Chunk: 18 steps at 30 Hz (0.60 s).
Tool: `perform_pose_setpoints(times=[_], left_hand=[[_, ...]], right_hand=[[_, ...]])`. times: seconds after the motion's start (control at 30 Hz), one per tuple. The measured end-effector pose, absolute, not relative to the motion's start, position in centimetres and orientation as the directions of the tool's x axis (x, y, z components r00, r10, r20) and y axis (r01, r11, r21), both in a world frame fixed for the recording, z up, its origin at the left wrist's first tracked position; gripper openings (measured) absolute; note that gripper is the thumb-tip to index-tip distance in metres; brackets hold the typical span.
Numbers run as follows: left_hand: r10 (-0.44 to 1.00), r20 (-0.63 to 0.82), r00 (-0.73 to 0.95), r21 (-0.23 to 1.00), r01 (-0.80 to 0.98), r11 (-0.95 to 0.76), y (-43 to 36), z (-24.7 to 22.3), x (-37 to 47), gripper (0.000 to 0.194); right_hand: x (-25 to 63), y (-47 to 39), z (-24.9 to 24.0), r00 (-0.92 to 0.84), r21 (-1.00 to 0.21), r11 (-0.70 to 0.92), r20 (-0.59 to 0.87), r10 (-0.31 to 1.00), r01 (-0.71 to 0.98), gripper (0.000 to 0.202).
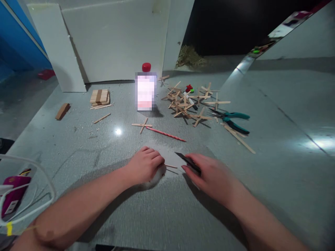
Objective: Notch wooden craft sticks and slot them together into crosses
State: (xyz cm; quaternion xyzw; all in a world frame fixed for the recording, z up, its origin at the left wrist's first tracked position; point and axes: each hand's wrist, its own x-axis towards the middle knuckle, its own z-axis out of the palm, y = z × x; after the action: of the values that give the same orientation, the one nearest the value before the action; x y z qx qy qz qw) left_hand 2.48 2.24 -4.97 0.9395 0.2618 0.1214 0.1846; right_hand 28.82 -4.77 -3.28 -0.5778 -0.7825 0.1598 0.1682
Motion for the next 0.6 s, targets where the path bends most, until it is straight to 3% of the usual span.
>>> perform_pose_setpoints(times=[0.37,0.6], left_hand=[[0.513,0.260,0.818,0.395,0.394,-0.830,2.2,-5.5,2.1,0.025],[0.526,0.389,0.756,0.384,0.386,-0.839,1.7,-5.1,1.7,0.023]], right_hand=[[29.2,-4.0,-6.1,-0.206,-0.247,0.217,0.070,0.976,0.945,0.014],[29.5,-3.1,-5.9,-0.293,-0.136,0.328,0.229,0.928,0.935,0.022]])
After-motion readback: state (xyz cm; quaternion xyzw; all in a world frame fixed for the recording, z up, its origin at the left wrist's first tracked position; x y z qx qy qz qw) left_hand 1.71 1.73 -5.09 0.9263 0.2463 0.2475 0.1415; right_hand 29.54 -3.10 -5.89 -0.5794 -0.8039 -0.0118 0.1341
